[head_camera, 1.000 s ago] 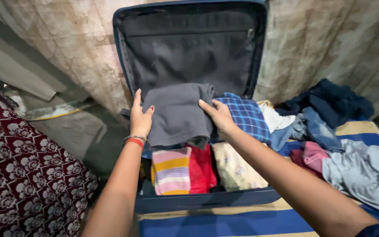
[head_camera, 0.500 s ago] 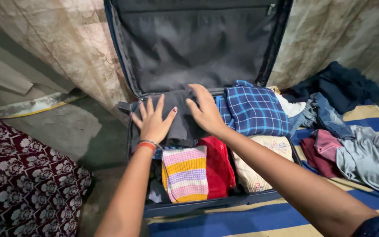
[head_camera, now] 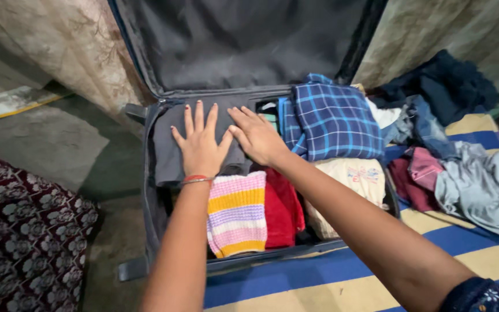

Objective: The person packs various items of clothing into a suitcase by hand, including shirts, a pair of jeans, and a jacket.

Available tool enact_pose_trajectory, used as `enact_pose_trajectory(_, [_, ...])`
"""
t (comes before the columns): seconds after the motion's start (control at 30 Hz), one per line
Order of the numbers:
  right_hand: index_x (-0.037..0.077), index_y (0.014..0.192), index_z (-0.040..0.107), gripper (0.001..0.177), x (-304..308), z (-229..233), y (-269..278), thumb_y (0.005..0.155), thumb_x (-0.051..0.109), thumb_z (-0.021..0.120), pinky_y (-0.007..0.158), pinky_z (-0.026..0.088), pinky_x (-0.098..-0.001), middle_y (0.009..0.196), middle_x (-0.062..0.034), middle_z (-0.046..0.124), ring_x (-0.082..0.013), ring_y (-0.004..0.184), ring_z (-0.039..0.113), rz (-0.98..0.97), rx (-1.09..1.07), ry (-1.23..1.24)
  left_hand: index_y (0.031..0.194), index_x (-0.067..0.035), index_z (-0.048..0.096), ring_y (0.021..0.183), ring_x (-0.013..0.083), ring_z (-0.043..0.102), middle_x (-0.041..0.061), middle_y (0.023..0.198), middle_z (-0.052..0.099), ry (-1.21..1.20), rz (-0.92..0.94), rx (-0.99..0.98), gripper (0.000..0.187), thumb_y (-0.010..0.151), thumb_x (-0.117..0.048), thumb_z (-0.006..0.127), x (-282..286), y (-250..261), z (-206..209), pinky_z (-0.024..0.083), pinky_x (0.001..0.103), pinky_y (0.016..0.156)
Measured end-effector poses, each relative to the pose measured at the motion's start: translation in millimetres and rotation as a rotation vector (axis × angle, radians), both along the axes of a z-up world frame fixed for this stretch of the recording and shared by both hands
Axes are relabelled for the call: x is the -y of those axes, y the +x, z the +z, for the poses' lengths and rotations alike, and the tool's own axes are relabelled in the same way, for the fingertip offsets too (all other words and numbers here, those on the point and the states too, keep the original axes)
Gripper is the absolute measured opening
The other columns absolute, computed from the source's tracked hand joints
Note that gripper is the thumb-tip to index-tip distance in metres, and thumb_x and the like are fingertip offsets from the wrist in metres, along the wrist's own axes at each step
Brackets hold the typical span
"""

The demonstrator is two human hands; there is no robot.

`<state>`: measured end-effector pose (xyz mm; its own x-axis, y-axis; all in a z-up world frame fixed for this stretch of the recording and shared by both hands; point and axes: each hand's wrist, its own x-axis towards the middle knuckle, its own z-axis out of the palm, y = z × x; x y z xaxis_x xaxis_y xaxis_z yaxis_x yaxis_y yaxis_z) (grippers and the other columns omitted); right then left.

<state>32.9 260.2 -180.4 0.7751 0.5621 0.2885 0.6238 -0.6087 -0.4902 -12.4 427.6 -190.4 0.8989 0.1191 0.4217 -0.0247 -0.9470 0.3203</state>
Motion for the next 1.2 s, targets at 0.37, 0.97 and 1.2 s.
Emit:
enact_pose_trajectory(0.37, [0.004, 0.147, 0.05, 0.056, 3.1, -26.0, 13.8, 0.106, 0.041, 0.044, 0.118, 0.035, -0.0442, 0.147, -0.024, 0.053, -0.0378, 0.144, 0.043, -0.017, -0.053, 0.056, 0.148, -0.019, 0.053, 0.152, 0.0339, 0.023, 0.009, 0.163, 0.034, 0.014, 0.03, -0.027, 0.065, 0.093, -0.054, 0.058, 4.8, 6.4, -11.5, 0.018, 0.074, 0.113])
enact_pose_trajectory(0.97, [0.007, 0.152, 0.045, 0.056, 3.4, -27.3, 3.7, 0.107, 0.041, 0.038, 0.12, 0.027, -0.0478, 0.16, -0.0174, 0.04, -0.0357, 0.149, 0.034, -0.084, -0.028, -0.053, 0.152, -0.022, 0.046, 0.153, 0.0341, 0.018, 0.008, 0.165, 0.03, -0.006, 0.041, -0.093, 0.069, 0.093, -0.055, 0.059, 3.4, 9.5, -17.4, 0.019, 0.076, 0.111])
enact_pose_trajectory(1.2, [0.004, 0.149, 0.045, 0.056, 5.8, -26.4, 9.4, 0.106, 0.039, 0.04, 0.116, 0.026, -0.0544, 0.158, -0.0186, 0.04, -0.0339, 0.148, 0.034, -0.073, 0.03, -0.156, 0.152, -0.021, 0.045, 0.153, 0.0362, 0.017, 0.009, 0.164, 0.028, -0.056, 0.015, -0.138, 0.07, 0.092, -0.055, 0.058, -0.3, 13.6, -12.2, 0.017, 0.075, 0.11])
